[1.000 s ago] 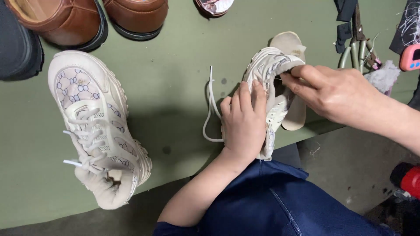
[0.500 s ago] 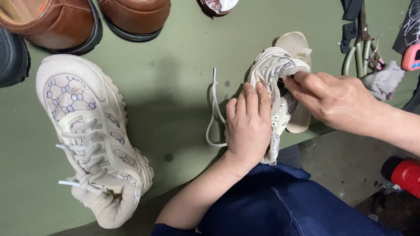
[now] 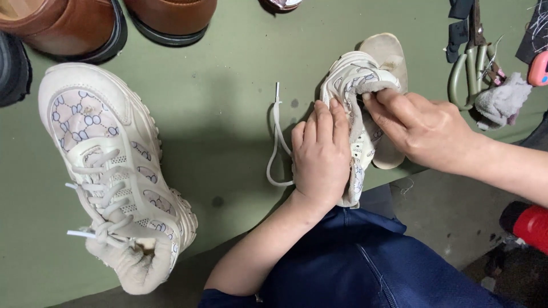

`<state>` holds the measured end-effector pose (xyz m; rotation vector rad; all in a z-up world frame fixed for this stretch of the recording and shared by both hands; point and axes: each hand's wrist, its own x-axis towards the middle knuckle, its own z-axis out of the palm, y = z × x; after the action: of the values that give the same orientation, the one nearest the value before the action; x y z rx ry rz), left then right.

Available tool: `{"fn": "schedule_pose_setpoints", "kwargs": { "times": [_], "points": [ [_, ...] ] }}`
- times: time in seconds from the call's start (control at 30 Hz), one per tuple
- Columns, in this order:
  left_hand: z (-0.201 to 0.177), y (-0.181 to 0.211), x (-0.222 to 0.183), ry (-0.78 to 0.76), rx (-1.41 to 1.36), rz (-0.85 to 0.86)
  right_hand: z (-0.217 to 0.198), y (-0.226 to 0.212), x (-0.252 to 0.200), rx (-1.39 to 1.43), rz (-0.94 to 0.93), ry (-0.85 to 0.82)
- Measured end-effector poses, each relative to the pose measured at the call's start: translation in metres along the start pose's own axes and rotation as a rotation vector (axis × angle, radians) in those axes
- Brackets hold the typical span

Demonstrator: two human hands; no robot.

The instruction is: Cleaning and repairing the interior of a white sneaker using a cloth and a hand tool.

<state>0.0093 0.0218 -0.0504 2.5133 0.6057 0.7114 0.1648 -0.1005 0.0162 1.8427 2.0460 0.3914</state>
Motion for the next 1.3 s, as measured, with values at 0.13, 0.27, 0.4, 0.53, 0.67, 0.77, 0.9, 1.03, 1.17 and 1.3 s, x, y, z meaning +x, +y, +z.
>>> {"fn": "schedule_pose_setpoints", "kwargs": {
  "times": [0.13,0.27,0.4,0.53,0.67,0.77,0.9,1.03,1.17,1.3],
  "points": [
    [0.004,0.0,0.001,0.004,-0.004,-0.022,0.009,0.0,-0.003,-0.016,0.004,0.024],
    [-0.004,0.001,-0.003,-0.03,-0.082,-0.054,0.009,0.0,-0.016,0.075,0.051,0.069],
    [-0.023,0.012,-0.001,-0.027,-0.061,0.056,0.014,-0.012,-0.049,0.256,0.197,0.182],
    [-0.033,0.033,-0.004,-0.004,0.034,0.188,0.041,-0.046,-0.101,0.484,0.457,0.31],
    [-0.035,0.048,-0.01,-0.003,0.123,0.249,0.057,-0.072,-0.114,0.608,0.568,0.429],
    [-0.036,0.056,-0.015,-0.025,0.205,0.3,0.074,-0.087,-0.122,0.659,0.611,0.546],
    [-0.037,0.06,-0.016,-0.047,0.202,0.351,0.079,-0.092,-0.127,0.723,0.627,0.595],
    [-0.044,0.045,-0.007,-0.119,-0.056,0.268,0.025,-0.077,-0.114,0.697,0.599,0.406],
    [-0.031,-0.006,-0.007,-0.38,-0.432,0.049,-0.037,-0.042,-0.052,0.466,0.519,0.192],
    [-0.025,-0.015,0.012,-0.498,-0.278,-0.202,-0.036,-0.014,-0.001,0.559,0.396,-0.045]
  ]
}}
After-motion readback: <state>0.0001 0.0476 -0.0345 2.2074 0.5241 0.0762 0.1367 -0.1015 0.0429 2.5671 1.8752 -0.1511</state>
